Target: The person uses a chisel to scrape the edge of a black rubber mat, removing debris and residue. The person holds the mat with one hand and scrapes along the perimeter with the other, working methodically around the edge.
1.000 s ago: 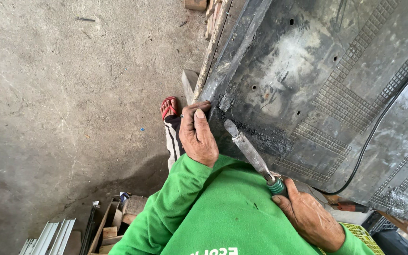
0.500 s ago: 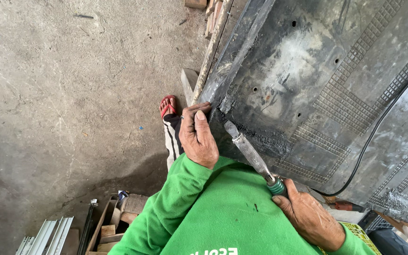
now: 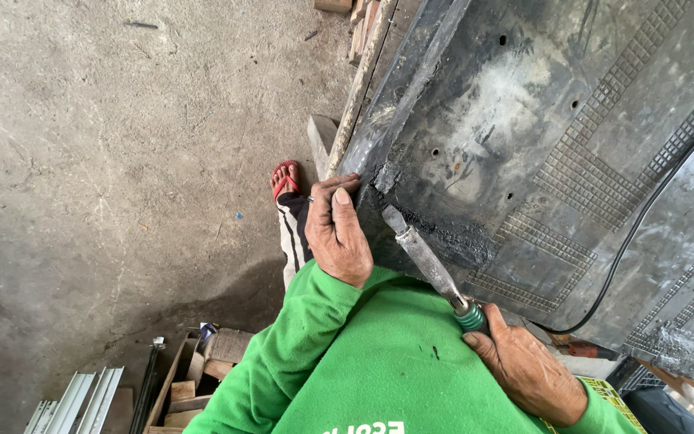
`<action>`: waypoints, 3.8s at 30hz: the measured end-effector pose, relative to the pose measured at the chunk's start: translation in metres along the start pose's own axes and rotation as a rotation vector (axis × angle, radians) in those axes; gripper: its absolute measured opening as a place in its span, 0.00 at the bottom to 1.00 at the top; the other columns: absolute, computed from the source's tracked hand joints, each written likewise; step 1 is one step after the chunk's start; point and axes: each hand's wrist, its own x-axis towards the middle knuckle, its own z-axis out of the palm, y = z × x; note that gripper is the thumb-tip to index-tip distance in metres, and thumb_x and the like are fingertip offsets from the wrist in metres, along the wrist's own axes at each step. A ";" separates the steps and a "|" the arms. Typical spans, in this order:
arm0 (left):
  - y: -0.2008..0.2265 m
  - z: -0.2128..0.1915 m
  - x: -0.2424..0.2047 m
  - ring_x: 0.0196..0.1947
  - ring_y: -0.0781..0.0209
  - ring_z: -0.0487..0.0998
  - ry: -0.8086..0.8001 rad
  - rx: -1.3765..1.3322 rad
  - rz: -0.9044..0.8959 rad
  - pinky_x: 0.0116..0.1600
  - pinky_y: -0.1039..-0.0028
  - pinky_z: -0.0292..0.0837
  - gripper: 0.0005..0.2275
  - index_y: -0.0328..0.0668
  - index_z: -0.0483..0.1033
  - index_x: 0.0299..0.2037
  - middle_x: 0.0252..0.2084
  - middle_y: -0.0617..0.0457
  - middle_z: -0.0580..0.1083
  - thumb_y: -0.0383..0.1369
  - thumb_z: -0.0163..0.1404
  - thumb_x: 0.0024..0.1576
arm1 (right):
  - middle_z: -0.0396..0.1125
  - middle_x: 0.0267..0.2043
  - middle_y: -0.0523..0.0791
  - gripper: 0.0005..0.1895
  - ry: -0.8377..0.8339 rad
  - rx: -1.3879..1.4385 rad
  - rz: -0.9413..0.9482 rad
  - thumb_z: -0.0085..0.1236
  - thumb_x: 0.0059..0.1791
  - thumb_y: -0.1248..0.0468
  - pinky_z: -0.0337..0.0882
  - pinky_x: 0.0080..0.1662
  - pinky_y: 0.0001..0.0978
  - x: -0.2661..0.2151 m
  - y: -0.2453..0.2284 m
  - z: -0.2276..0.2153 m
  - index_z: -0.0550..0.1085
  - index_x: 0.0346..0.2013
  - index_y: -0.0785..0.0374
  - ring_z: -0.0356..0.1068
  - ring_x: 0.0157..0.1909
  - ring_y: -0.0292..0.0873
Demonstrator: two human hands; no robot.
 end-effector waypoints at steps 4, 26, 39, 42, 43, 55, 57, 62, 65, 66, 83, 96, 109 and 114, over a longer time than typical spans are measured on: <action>-0.001 0.001 0.000 0.51 0.56 0.78 0.003 -0.019 0.004 0.60 0.71 0.72 0.12 0.27 0.75 0.46 0.49 0.44 0.76 0.29 0.39 0.71 | 0.67 0.22 0.53 0.30 0.009 -0.011 -0.008 0.36 0.52 0.39 0.68 0.35 0.49 0.001 0.002 0.001 0.61 0.55 0.60 0.70 0.27 0.52; -0.002 0.002 0.000 0.50 0.57 0.78 0.019 -0.039 -0.001 0.59 0.72 0.73 0.11 0.28 0.74 0.44 0.48 0.44 0.76 0.29 0.40 0.71 | 0.68 0.25 0.57 0.34 0.011 -0.052 0.025 0.38 0.52 0.41 0.69 0.40 0.49 -0.003 0.000 -0.001 0.60 0.61 0.63 0.71 0.32 0.56; -0.015 -0.002 0.002 0.52 0.62 0.75 -0.086 -0.100 0.000 0.62 0.73 0.69 0.11 0.31 0.72 0.49 0.50 0.48 0.75 0.31 0.39 0.72 | 0.72 0.29 0.52 0.34 0.277 0.575 -0.076 0.57 0.45 0.48 0.72 0.35 0.44 -0.006 -0.002 0.040 0.69 0.60 0.64 0.70 0.30 0.45; -0.019 -0.007 0.005 0.52 0.63 0.75 -0.150 -0.127 0.002 0.63 0.74 0.69 0.11 0.31 0.72 0.50 0.50 0.48 0.75 0.33 0.39 0.72 | 0.76 0.37 0.48 0.32 0.441 0.668 -0.280 0.56 0.47 0.50 0.75 0.39 0.38 -0.012 0.004 0.071 0.69 0.60 0.68 0.72 0.37 0.40; -0.019 -0.012 0.006 0.52 0.63 0.74 -0.177 -0.143 -0.007 0.63 0.74 0.69 0.12 0.31 0.72 0.51 0.50 0.48 0.75 0.33 0.39 0.72 | 0.77 0.39 0.47 0.31 0.496 0.655 -0.364 0.55 0.50 0.50 0.75 0.41 0.36 -0.015 0.005 0.084 0.69 0.59 0.70 0.73 0.40 0.39; 0.011 -0.064 0.009 0.65 0.49 0.72 -0.520 0.162 0.024 0.70 0.66 0.62 0.20 0.30 0.71 0.64 0.62 0.40 0.74 0.39 0.46 0.68 | 0.78 0.46 0.51 0.29 0.588 0.822 -0.178 0.55 0.50 0.54 0.74 0.49 0.36 0.002 -0.034 0.155 0.68 0.62 0.68 0.76 0.47 0.42; 0.014 -0.064 0.011 0.64 0.49 0.72 -0.534 0.191 0.037 0.70 0.65 0.62 0.20 0.31 0.71 0.65 0.62 0.40 0.73 0.39 0.45 0.68 | 0.78 0.45 0.51 0.29 0.579 0.827 -0.169 0.55 0.51 0.53 0.75 0.49 0.36 0.000 -0.041 0.150 0.69 0.62 0.67 0.76 0.46 0.42; 0.015 -0.067 0.012 0.64 0.46 0.72 -0.549 0.240 0.034 0.70 0.63 0.62 0.20 0.34 0.71 0.66 0.63 0.39 0.72 0.39 0.44 0.69 | 0.78 0.42 0.51 0.29 0.533 0.834 -0.137 0.52 0.51 0.52 0.74 0.48 0.36 -0.009 -0.057 0.137 0.68 0.63 0.67 0.76 0.44 0.42; 0.012 -0.068 0.012 0.65 0.45 0.71 -0.555 0.257 0.020 0.70 0.62 0.62 0.20 0.34 0.71 0.66 0.64 0.39 0.71 0.39 0.43 0.69 | 0.75 0.33 0.50 0.30 0.463 0.822 -0.048 0.49 0.52 0.51 0.72 0.41 0.37 -0.021 -0.066 0.127 0.68 0.64 0.64 0.72 0.36 0.41; 0.012 -0.068 0.013 0.65 0.45 0.71 -0.561 0.279 0.024 0.71 0.62 0.61 0.20 0.35 0.71 0.66 0.64 0.39 0.71 0.39 0.43 0.69 | 0.72 0.29 0.50 0.30 0.423 0.844 0.019 0.49 0.52 0.51 0.70 0.37 0.38 -0.024 -0.071 0.124 0.67 0.66 0.62 0.68 0.32 0.41; 0.023 -0.064 0.067 0.60 0.56 0.75 -0.510 0.056 -0.117 0.66 0.67 0.69 0.20 0.30 0.72 0.63 0.59 0.43 0.76 0.39 0.50 0.67 | 0.77 0.41 0.56 0.29 0.395 0.772 -0.184 0.45 0.52 0.48 0.73 0.45 0.42 -0.015 -0.055 0.100 0.66 0.63 0.60 0.77 0.43 0.54; 0.064 0.012 0.151 0.55 0.55 0.72 -1.065 0.344 -0.151 0.60 0.64 0.74 0.35 0.32 0.57 0.72 0.62 0.40 0.70 0.40 0.58 0.58 | 0.74 0.47 0.49 0.31 0.228 1.301 0.041 0.53 0.49 0.46 0.73 0.50 0.36 -0.012 -0.091 0.161 0.72 0.62 0.60 0.74 0.48 0.43; 0.040 0.032 0.194 0.73 0.43 0.65 -1.022 0.384 0.523 0.75 0.59 0.66 0.32 0.33 0.53 0.74 0.71 0.32 0.61 0.38 0.57 0.66 | 0.63 0.36 0.57 0.33 0.096 1.708 0.336 0.49 0.56 0.48 0.63 0.36 0.56 -0.022 -0.208 0.197 0.65 0.75 0.55 0.60 0.33 0.56; 0.027 0.099 0.208 0.74 0.51 0.65 -1.036 0.241 0.871 0.71 0.62 0.68 0.22 0.49 0.59 0.75 0.72 0.43 0.61 0.45 0.48 0.76 | 0.72 0.40 0.51 0.33 0.285 1.350 0.172 0.38 0.52 0.42 0.70 0.49 0.42 -0.030 -0.212 0.166 0.66 0.64 0.60 0.71 0.45 0.48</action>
